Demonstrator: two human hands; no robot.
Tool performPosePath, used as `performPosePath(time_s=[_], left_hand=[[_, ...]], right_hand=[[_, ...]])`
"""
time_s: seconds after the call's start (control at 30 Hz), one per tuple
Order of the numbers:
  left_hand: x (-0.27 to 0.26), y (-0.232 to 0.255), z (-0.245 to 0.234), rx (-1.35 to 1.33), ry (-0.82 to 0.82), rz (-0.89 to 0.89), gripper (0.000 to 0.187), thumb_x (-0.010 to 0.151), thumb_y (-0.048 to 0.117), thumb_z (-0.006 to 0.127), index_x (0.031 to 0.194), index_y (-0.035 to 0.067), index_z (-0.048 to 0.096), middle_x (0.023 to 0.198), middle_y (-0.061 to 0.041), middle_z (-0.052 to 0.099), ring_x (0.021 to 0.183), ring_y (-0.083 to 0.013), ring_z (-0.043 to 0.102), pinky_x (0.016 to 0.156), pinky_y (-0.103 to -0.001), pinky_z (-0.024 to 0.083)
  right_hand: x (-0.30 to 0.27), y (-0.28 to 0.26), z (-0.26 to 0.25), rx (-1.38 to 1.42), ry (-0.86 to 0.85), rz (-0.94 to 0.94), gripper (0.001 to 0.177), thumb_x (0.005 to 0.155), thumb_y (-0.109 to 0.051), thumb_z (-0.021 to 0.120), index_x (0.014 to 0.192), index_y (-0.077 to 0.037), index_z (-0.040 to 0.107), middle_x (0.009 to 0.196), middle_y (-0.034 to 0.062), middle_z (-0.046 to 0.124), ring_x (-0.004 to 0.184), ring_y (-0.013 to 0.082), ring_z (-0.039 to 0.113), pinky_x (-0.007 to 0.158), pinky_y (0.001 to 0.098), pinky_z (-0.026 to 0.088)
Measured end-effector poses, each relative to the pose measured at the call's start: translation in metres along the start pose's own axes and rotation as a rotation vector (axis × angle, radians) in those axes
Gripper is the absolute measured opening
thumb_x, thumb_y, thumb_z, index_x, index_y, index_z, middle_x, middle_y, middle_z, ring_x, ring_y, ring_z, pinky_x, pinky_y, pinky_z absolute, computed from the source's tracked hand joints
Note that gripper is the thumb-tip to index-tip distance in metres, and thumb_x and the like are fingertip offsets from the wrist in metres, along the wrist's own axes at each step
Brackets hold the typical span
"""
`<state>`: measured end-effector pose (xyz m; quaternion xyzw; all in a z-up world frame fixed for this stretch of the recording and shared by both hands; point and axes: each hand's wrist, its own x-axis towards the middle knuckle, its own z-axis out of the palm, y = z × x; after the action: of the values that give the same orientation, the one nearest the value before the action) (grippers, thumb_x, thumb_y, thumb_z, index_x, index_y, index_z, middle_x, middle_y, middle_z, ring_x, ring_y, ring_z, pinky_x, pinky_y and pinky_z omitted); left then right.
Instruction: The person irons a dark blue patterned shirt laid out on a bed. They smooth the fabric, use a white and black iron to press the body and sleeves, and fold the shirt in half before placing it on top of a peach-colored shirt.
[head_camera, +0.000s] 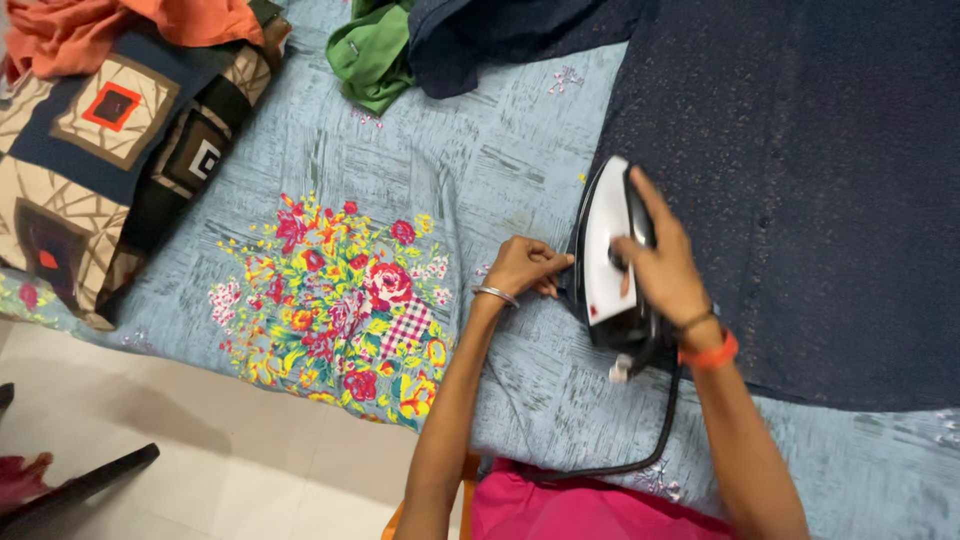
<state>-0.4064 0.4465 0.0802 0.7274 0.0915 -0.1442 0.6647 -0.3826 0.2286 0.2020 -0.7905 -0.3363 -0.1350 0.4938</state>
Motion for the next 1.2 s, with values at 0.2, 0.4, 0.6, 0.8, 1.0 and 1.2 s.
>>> performPosePath(time_s=[0.2, 0.4, 0.6, 0.8, 1.0, 1.2], left_hand=[[0.008, -0.02, 0.005, 0.02, 0.067, 0.041, 0.023, 0.087, 0.015, 0.077, 0.084, -0.008, 0.073, 0.064, -0.01, 0.072, 0.051, -0.0147, 0.071, 0.046, -0.026, 0.057], [0.009, -0.025, 0.005, 0.071, 0.132, 0.07, 0.017, 0.084, 0.01, 0.077, 0.084, -0.006, 0.075, 0.064, -0.01, 0.073, 0.051, -0.0138, 0.07, 0.047, -0.026, 0.057], [-0.004, 0.008, 0.007, 0.237, 0.161, -0.039, 0.022, 0.084, 0.018, 0.077, 0.081, -0.004, 0.075, 0.063, -0.012, 0.073, 0.052, -0.0199, 0.072, 0.051, -0.031, 0.058], [0.045, 0.055, 0.045, 0.912, 0.539, 0.349, 0.029, 0.089, 0.028, 0.074, 0.093, 0.0, 0.071, 0.091, -0.021, 0.071, 0.089, -0.0391, 0.068, 0.076, -0.049, 0.054], [0.216, 0.077, 0.083, 1.059, 0.426, 0.82, 0.039, 0.093, 0.021, 0.061, 0.127, 0.003, 0.063, 0.145, -0.017, 0.054, 0.144, -0.0334, 0.041, 0.114, -0.055, 0.036], [0.365, 0.081, 0.061, 1.237, 0.397, 0.741, 0.042, 0.1, 0.028, 0.055, 0.136, 0.006, 0.06, 0.155, -0.011, 0.047, 0.152, -0.028, 0.032, 0.122, -0.057, 0.026]], right_hand=[[-0.012, 0.014, -0.01, 0.093, -0.135, 0.775, 0.08, 0.079, -0.006, 0.066, 0.156, -0.016, 0.044, 0.138, 0.0156, 0.066, 0.095, 0.034, 0.074, 0.084, 0.0388, 0.058], [0.058, 0.094, -0.02, -0.083, -0.017, 0.348, 0.076, 0.084, -0.009, 0.07, 0.156, -0.003, 0.046, 0.15, 0.0246, 0.056, 0.136, 0.0361, 0.056, 0.113, 0.0397, 0.043], [0.015, 0.069, -0.053, -0.16, -0.084, 0.366, 0.077, 0.083, -0.013, 0.066, 0.157, -0.006, 0.046, 0.144, 0.0279, 0.06, 0.129, 0.0403, 0.061, 0.109, 0.0433, 0.046], [0.003, 0.046, -0.077, -0.228, -0.064, 0.632, 0.076, 0.082, -0.018, 0.065, 0.156, -0.016, 0.047, 0.132, 0.025, 0.066, 0.112, 0.0384, 0.068, 0.098, 0.0433, 0.05], [0.061, 0.112, -0.088, -0.237, -0.014, 0.562, 0.075, 0.082, -0.017, 0.067, 0.155, -0.015, 0.05, 0.129, 0.0251, 0.067, 0.112, 0.0369, 0.069, 0.099, 0.0425, 0.051], [0.119, 0.196, -0.084, -0.194, 0.035, 0.602, 0.076, 0.081, -0.014, 0.069, 0.154, -0.017, 0.05, 0.127, 0.0224, 0.068, 0.106, 0.0333, 0.07, 0.094, 0.04, 0.053]])
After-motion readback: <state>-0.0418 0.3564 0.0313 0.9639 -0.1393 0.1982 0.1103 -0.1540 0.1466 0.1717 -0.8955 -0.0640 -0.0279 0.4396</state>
